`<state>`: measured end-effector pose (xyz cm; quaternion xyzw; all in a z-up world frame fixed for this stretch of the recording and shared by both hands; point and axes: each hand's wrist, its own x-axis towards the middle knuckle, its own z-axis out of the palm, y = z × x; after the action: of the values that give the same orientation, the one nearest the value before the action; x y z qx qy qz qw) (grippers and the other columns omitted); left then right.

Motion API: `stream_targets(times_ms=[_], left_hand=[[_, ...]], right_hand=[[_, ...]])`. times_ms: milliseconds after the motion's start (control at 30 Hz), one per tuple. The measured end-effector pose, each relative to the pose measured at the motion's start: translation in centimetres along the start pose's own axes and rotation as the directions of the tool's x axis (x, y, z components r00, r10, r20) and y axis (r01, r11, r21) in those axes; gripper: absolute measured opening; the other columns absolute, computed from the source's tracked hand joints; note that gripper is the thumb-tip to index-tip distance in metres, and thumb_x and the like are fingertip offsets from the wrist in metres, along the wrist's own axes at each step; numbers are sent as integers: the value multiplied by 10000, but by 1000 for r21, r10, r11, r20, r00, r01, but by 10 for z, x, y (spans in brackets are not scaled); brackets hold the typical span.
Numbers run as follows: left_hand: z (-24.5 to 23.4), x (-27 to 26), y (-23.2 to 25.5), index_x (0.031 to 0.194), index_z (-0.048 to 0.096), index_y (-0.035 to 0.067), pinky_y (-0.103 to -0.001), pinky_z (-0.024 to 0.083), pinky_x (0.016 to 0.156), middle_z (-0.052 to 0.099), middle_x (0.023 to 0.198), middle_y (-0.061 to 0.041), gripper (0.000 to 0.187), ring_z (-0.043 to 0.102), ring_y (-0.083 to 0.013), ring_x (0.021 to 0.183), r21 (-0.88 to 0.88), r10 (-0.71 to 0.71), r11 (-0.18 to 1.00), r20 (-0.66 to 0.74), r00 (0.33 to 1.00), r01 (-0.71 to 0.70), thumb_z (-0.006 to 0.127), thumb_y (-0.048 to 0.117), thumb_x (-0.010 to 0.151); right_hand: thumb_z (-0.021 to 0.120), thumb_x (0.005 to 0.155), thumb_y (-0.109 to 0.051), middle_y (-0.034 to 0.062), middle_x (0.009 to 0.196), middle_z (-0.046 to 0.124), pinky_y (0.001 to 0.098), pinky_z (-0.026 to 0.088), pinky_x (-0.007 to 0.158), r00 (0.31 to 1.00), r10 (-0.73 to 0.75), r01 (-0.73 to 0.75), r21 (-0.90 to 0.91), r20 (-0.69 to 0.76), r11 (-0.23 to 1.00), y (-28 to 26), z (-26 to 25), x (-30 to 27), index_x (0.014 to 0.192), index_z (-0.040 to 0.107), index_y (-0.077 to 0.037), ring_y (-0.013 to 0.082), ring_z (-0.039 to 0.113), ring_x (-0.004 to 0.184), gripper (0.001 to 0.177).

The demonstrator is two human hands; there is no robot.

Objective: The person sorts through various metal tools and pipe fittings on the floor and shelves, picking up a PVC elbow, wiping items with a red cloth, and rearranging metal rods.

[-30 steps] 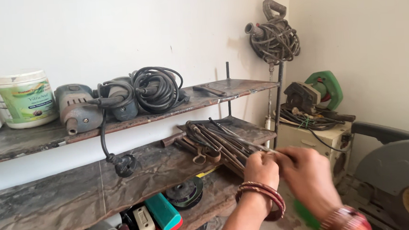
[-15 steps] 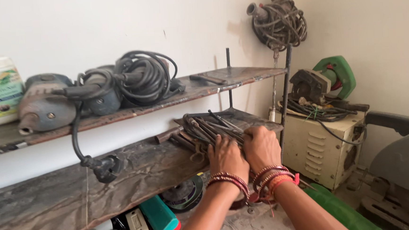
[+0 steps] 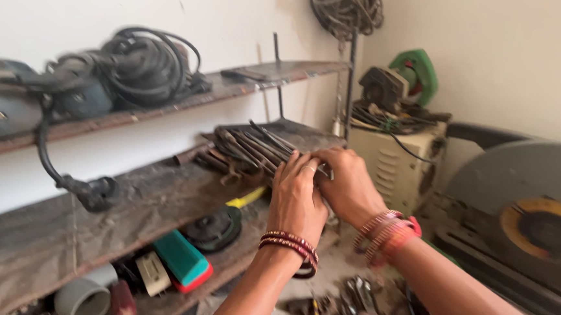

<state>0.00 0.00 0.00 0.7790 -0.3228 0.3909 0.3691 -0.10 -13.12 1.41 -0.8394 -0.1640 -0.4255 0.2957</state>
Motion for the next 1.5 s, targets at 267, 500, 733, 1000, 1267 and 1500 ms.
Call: stream_targets(times_ms=[267,500,733,1000,1267,1500], left_hand=[[11,-108,77,1177,626,-12,-451,443,1064,633,1300,-206,379,571,-379,1247,-312,-83,945,47,996,93,551,-101,816],[83,-245,68,1084,650,73,-395,498,1029,695,1145,-122,304,648,-303,1165,-217,-528,756,356,771,617,587,-44,810],[150,-355,29,1201,602,0,-528,453,963,595,1283,-299,409,551,-477,1210,-63,-455,859,359,815,508,732,152,845],[144,-324,44,1016,699,69,-420,557,839,753,963,-144,157,715,-325,946,-112,-622,721,329,710,684,651,115,873],[196,-330,66,962,751,20,-390,614,810,781,954,-191,178,789,-319,912,-84,-759,209,615,215,974,615,35,848],[225,-319,68,1045,731,-18,-459,582,918,708,1124,-273,229,685,-406,1098,367,-838,396,519,168,841,733,96,847]], right_hand=[[626,800,4,195,1081,712,505,478,1033,988,-127,126,-12,-92,992,-24,-70,-133,1108,673,9,400,687,1001,311],[731,768,-94,169,975,708,434,552,818,868,466,-452,-117,171,884,42,-24,-313,1081,699,-84,374,696,958,315],[769,749,-172,187,964,701,465,545,833,694,636,-637,-123,339,761,50,6,-410,1235,695,-149,383,693,952,492],[627,690,1,197,997,654,498,502,848,882,437,-464,-496,-177,734,65,-79,-348,1001,760,-126,402,604,948,361],[631,660,52,179,1129,680,469,495,1005,860,506,-463,-308,71,831,69,-114,-322,1061,772,-111,373,619,1100,455],[657,813,-24,154,1216,653,468,476,1030,810,540,-451,-344,229,823,88,-84,-354,1072,767,-131,366,577,1182,301]])
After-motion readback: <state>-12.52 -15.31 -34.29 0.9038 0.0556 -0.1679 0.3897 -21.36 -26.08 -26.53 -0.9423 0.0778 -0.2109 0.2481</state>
